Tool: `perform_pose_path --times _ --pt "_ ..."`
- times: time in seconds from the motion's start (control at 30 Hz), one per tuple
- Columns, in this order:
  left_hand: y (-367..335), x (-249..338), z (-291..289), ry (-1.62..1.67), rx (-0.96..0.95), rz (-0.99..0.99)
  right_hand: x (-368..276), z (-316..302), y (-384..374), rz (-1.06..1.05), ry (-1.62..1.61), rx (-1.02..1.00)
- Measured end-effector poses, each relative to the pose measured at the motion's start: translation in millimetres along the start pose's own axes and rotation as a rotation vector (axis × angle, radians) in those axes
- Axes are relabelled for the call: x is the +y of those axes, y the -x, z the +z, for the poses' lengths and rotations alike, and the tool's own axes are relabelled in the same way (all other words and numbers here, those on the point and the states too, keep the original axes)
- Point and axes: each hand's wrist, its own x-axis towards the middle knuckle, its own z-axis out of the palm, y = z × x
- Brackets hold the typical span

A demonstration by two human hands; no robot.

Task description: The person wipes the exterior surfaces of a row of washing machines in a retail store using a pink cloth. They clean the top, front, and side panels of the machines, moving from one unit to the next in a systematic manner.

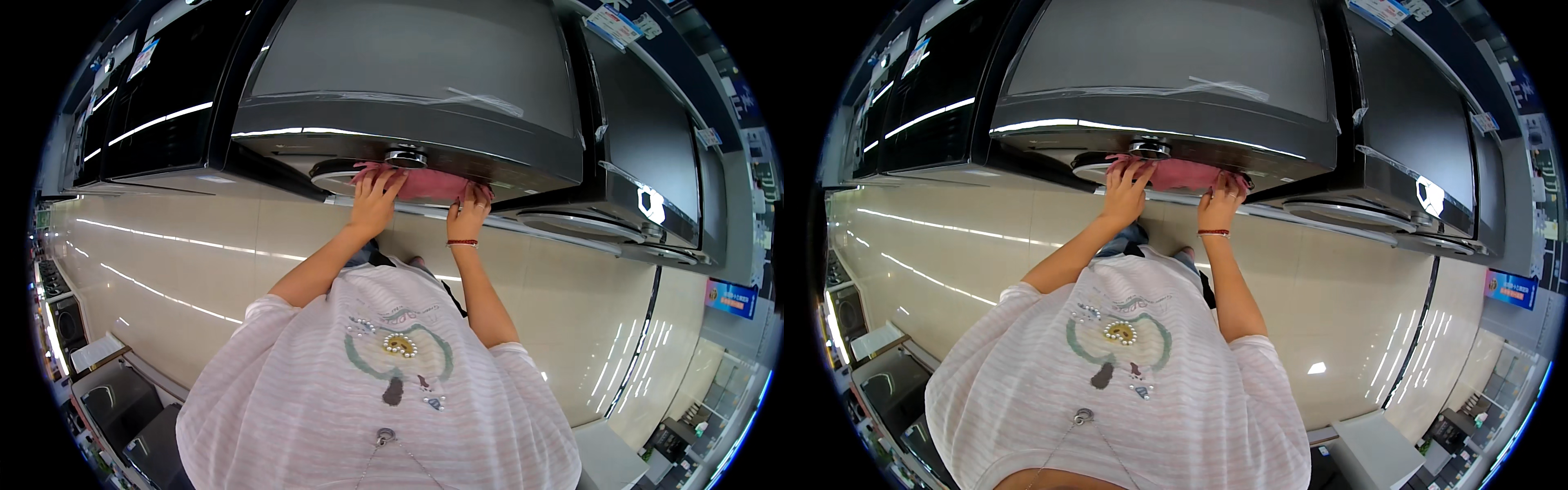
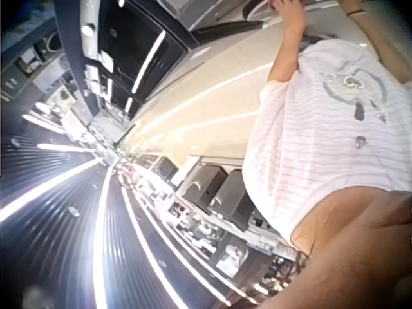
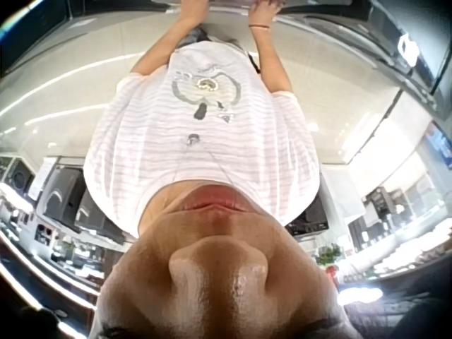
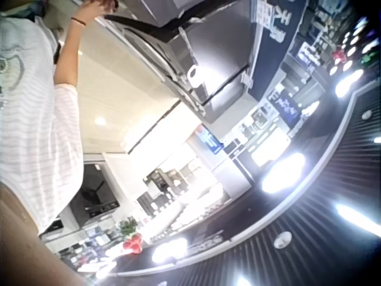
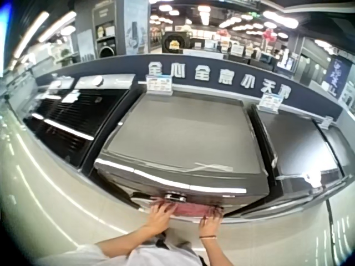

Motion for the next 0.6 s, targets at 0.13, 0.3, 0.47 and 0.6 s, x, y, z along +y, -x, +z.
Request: perform_pose_path --times 0.13,0.3,0.47,0.6 --pt "3 -20 -2 0.066 0.043 0.052 -31 -1 -9 -0.164 -0.084 -0.023" --pt "21 -69 5 0.072 0.108 -0.009 -73 17 -14 -0.269 -0.156 -0.064" --pt "45 -112 7 0.115 0.060 -0.258 -115 37 -19 -0.436 -0.147 -0.157" --pt "62 -142 27 0.233 0.065 -0.408 -147 67 -21 -0.496 -0.109 -0.184"
